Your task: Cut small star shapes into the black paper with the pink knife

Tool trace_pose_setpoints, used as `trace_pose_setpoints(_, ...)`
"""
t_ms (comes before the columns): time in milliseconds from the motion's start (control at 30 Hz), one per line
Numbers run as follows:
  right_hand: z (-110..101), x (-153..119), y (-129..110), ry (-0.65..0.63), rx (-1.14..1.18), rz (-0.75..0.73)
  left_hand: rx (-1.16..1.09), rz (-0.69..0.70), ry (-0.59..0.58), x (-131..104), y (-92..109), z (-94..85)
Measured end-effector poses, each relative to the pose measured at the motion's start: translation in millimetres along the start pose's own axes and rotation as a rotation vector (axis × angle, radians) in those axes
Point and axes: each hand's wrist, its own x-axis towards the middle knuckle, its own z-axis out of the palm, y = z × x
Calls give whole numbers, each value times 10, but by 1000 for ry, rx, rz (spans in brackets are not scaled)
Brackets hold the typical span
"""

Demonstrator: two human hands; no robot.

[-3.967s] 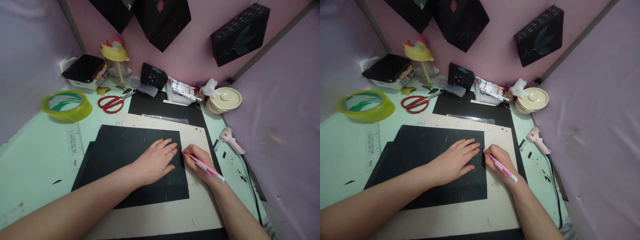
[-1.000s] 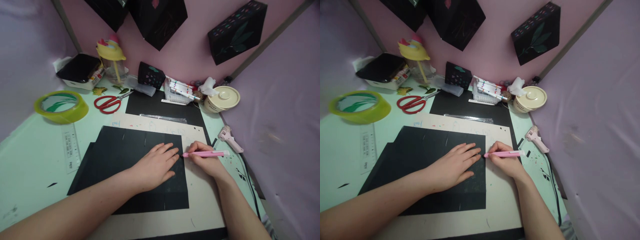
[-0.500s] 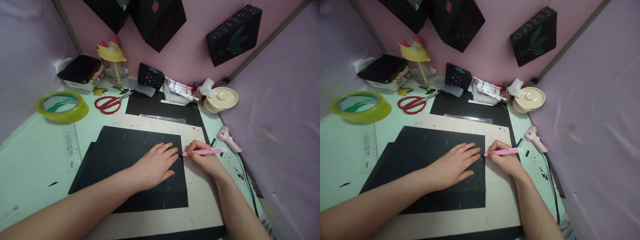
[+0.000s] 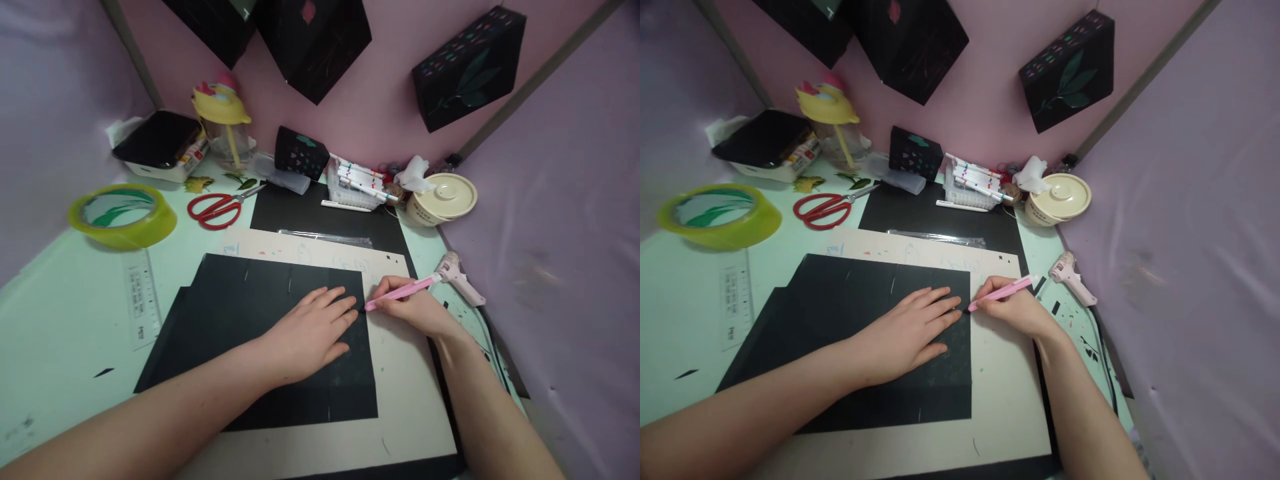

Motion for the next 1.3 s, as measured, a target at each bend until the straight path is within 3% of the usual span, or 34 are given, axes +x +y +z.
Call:
trace_pose_setpoints(467, 1, 34, -8, 14, 54, 108, -8, -9, -17, 13, -3, 1)
trace_pose_setpoints(1300, 40, 56, 92, 64, 83, 83, -14, 12, 32, 0, -11, 24)
